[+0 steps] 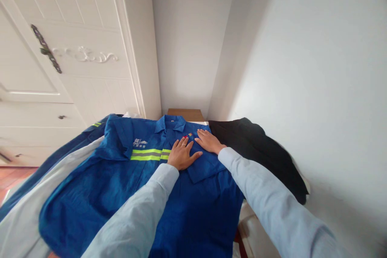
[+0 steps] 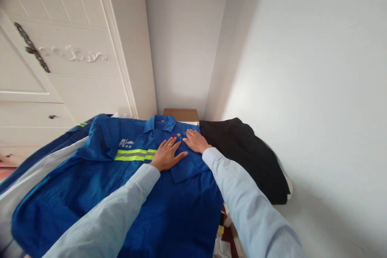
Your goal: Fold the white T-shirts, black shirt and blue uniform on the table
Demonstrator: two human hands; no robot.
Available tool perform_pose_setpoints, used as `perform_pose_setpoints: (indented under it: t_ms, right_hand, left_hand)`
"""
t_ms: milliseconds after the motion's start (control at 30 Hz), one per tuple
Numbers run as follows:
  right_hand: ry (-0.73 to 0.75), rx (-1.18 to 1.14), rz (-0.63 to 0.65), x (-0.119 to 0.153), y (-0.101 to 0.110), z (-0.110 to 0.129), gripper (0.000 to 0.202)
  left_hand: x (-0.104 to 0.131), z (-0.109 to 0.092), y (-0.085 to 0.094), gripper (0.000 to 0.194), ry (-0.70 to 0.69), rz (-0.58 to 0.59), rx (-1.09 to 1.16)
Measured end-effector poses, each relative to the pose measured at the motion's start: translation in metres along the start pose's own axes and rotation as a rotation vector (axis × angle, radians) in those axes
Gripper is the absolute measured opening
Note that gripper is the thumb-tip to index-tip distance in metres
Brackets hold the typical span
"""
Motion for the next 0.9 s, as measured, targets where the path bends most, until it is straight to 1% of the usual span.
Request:
perform_pose_setpoints:
  t_ms: [133, 200, 267, 333, 367, 433, 500, 567, 600, 633, 700, 733, 767, 800, 833, 900]
  right_hand:
    - [-0.016, -0.036, -0.004, 0.0, -0.004, -0.002, 0.063]
    - [-0.023, -0.054, -0.009, -0.001, -0.006, -0.004, 0.061]
    - [-0.019, -0.071, -0.015, -0.001, -0.007, -0.005, 0.061]
    - [-0.006, -0.084, -0.025, -0.001, -0.008, -0.006, 0.062]
    - [0.0, -0.09, -0.031, -0.001, -0.008, -0.006, 0.062]
    - [0.007, -0.1, -0.047, -0.001, -0.008, -0.006, 0.063]
    - [0.012, -0.103, -0.061, 0.0, -0.009, -0.005, 0.064]
    - [0.018, -0.083, -0.066, -0.001, -0.012, -0.006, 0.065]
    - [0.018, -0.068, -0.064, -0.002, -0.014, -0.006, 0.066]
    - [0.016, -0.053, -0.061, -0.002, -0.017, -0.007, 0.067]
    - [0.012, -0.039, -0.062, -0.004, -0.021, -0.008, 0.067]
    - [0.011, -0.04, -0.069, -0.004, -0.023, -0.009, 0.066]
    - [0.012, -0.042, -0.078, -0.005, -0.024, -0.009, 0.065]
    - [0.012, -0.043, -0.084, -0.005, -0.024, -0.009, 0.063]
    - [0.011, -0.041, -0.086, -0.005, -0.024, -0.009, 0.062]
    - [0.005, -0.02, -0.065, -0.005, -0.022, -0.009, 0.062]
  left_hand:
    - [0.002, -0.001, 0.0, 0.065, -0.011, -0.018, 0.024]
    - [0.001, -0.001, 0.003, 0.059, -0.013, -0.03, 0.074]
    - [0.0, 0.001, 0.009, 0.051, -0.014, -0.043, 0.178]
    - [-0.001, 0.006, 0.018, 0.042, -0.004, -0.059, 0.274]
    - [0.0, 0.011, 0.026, 0.038, 0.005, -0.071, 0.284]
    - [0.004, 0.024, 0.045, 0.032, 0.041, -0.105, 0.225]
    - [0.012, 0.04, 0.072, 0.033, 0.078, -0.152, 0.132]
    - [0.026, 0.057, 0.104, 0.04, 0.13, -0.211, 0.03]
    - [0.034, 0.065, 0.12, 0.043, 0.175, -0.244, -0.044]
    - [0.042, 0.073, 0.134, 0.048, 0.25, -0.274, -0.154]
    - [0.059, 0.085, 0.158, 0.058, 0.447, -0.274, -0.336]
    - [0.066, 0.09, 0.166, 0.06, 0.539, -0.251, -0.389]
    - [0.072, 0.094, 0.172, 0.057, 0.603, -0.223, -0.409]
    - [0.077, 0.097, 0.175, 0.049, 0.637, -0.201, -0.41]
    - [0.08, 0.098, 0.176, 0.039, 0.64, -0.19, -0.403]
    - [0.082, 0.1, 0.177, 0.021, 0.6, -0.211, -0.381]
Point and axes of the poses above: each hand's wrist, its own x-axis away from the middle knuckle, its own y-axis out of the back of the hand, z = x × y, the point moved 1 cm from there along -x, towards the middle knuckle, and after that the axes turned 14 degrees about x, right-handed, at the moved point
